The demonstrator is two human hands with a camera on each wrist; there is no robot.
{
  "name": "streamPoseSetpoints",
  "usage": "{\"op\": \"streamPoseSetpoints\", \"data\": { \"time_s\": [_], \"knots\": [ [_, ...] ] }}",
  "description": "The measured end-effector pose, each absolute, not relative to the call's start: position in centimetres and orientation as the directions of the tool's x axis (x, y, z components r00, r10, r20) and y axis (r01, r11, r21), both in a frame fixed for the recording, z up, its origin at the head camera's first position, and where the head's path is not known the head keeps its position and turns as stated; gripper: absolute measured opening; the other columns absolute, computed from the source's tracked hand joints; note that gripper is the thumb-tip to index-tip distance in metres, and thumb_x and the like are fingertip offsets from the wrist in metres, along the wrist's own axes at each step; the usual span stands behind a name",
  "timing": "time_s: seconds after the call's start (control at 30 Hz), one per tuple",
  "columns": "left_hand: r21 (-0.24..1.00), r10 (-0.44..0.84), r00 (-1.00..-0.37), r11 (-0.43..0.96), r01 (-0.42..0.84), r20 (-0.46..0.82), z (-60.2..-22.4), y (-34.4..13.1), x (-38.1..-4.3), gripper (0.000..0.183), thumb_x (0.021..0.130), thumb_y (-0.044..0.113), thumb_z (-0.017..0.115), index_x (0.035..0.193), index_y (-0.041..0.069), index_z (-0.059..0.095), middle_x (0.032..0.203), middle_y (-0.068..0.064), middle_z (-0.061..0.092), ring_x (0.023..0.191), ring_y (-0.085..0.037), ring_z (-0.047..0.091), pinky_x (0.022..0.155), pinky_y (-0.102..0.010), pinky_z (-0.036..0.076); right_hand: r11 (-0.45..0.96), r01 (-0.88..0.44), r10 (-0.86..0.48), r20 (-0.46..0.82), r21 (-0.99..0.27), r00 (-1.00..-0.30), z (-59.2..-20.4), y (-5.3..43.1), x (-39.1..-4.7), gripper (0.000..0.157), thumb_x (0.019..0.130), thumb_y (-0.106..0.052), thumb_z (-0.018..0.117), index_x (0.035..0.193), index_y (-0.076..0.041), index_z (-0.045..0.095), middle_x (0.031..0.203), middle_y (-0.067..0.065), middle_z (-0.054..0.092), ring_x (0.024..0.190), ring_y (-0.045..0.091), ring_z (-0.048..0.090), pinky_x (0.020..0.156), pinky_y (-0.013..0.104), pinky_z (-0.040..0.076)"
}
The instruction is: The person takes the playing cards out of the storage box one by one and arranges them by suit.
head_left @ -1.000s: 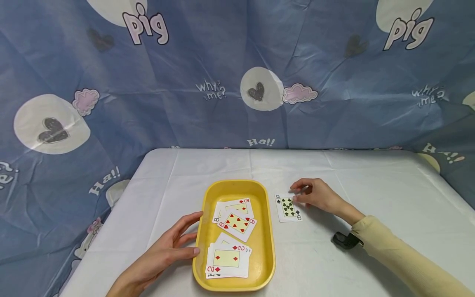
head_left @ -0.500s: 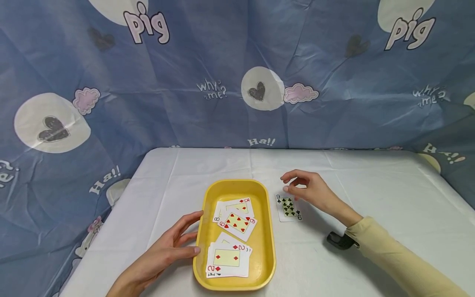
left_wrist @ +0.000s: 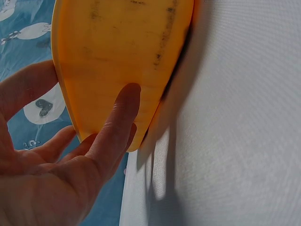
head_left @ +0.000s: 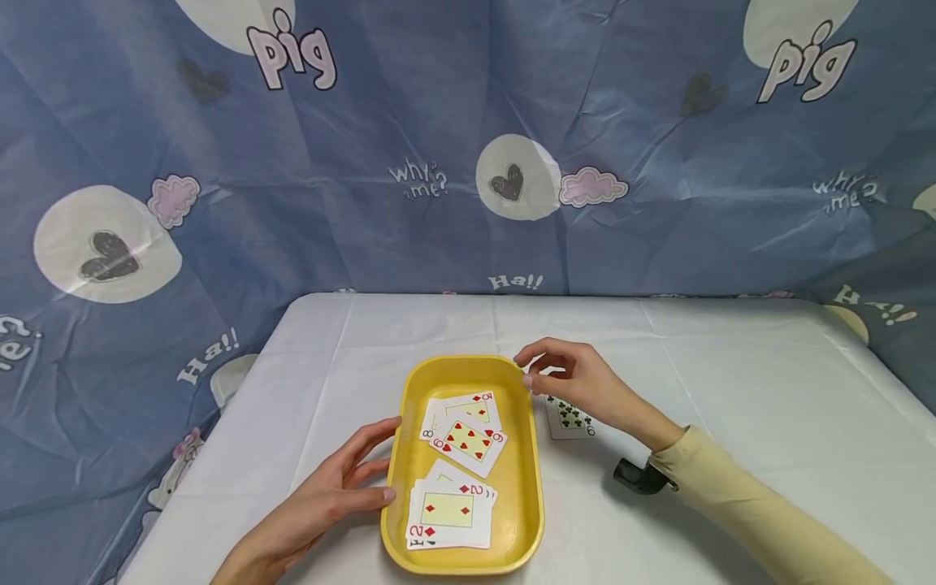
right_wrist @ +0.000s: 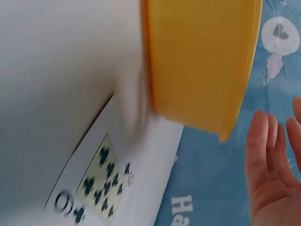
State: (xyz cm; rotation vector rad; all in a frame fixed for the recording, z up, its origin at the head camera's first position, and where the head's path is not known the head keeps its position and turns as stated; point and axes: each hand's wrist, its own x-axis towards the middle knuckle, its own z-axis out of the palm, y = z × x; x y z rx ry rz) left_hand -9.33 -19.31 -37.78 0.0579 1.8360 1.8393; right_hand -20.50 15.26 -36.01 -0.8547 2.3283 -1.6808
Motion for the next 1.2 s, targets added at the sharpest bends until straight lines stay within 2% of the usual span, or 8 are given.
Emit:
{"op": "streamPoseSetpoints", "data": {
  "time_s": [0.13,0.27,0.67,0.8,0.93,1.1,1.2],
  "knots": [
    [0.940,0.387,-0.859,0.080,-0.332,-0.336,-37.8,-19.3,-9.4,0.077,0.089,0.013,0.072,0.153,0.023,0.031,0.160,-0.004,0.017,0.139,-0.033,0.036,0.094,-0.041,0.049,0.180,-0.388,-0.565,0.228,-0.904,-0.793,-35.9,14.1,-20.3,0.022,0.092,-0.012,0.071,0.113,-0.010,0.068,0.115,0.008,0.065,0.100,0.023,0.063,0.083,0.037,0.055],
    [0.941,0.385,-0.860,0.080,-0.330,-0.335,-37.8,-19.3,-9.4,0.077,0.089,0.013,0.072,0.153,0.023,0.031,0.160,-0.004,0.017,0.139,-0.033,0.035,0.094,-0.042,0.050,0.169,-0.414,-0.611,0.234,-0.894,-0.756,-35.9,12.9,-20.4,0.022,0.092,-0.011,0.071,0.113,-0.014,0.068,0.114,0.002,0.065,0.101,0.020,0.062,0.087,0.036,0.053],
    [0.939,0.394,-0.855,0.074,-0.337,-0.338,-37.8,-19.4,-9.4,0.076,0.090,0.013,0.072,0.153,0.024,0.030,0.160,-0.004,0.018,0.140,-0.034,0.033,0.094,-0.042,0.050,0.203,-0.387,-0.732,0.123,-0.899,-0.671,-36.1,10.4,-21.1,0.028,0.092,-0.014,0.071,0.119,-0.016,0.066,0.110,0.013,0.066,0.102,0.017,0.061,0.090,0.036,0.051],
    [0.938,0.391,-0.856,0.075,-0.338,-0.340,-37.8,-19.5,-9.3,0.076,0.090,0.013,0.071,0.153,0.024,0.030,0.160,-0.004,0.018,0.140,-0.034,0.034,0.094,-0.042,0.050,0.208,-0.411,-0.786,0.098,-0.888,-0.611,-36.1,9.4,-21.8,0.031,0.092,-0.015,0.071,0.122,-0.010,0.065,0.116,0.014,0.065,0.105,0.019,0.062,0.091,0.036,0.052],
    [0.937,0.393,-0.854,0.072,-0.342,-0.342,-37.8,-19.4,-9.3,0.076,0.090,0.013,0.071,0.153,0.024,0.030,0.160,-0.004,0.018,0.140,-0.034,0.034,0.094,-0.042,0.050,0.205,-0.434,-0.842,0.067,-0.877,-0.535,-36.4,8.4,-22.9,0.034,0.092,-0.011,0.071,0.124,-0.003,0.064,0.122,0.014,0.063,0.110,0.027,0.061,0.092,0.035,0.051],
    [0.937,0.396,-0.853,0.064,-0.343,-0.339,-37.8,-19.4,-9.4,0.076,0.090,0.012,0.071,0.153,0.025,0.031,0.160,-0.003,0.019,0.139,-0.033,0.035,0.093,-0.042,0.050,0.242,-0.453,-0.886,-0.006,-0.858,-0.463,-36.6,7.5,-23.8,0.037,0.089,-0.004,0.072,0.125,-0.004,0.064,0.125,0.012,0.062,0.116,0.030,0.057,0.094,0.037,0.050],
    [0.940,0.399,-0.855,0.060,-0.336,-0.331,-37.8,-19.5,-9.5,0.076,0.089,0.012,0.072,0.152,0.025,0.032,0.160,-0.002,0.018,0.139,-0.032,0.036,0.093,-0.043,0.050,0.287,-0.456,-0.901,-0.076,-0.842,-0.427,-36.4,7.1,-24.1,0.045,0.085,0.000,0.074,0.128,-0.007,0.063,0.129,0.009,0.060,0.119,0.028,0.055,0.096,0.035,0.049]
  ]
}}
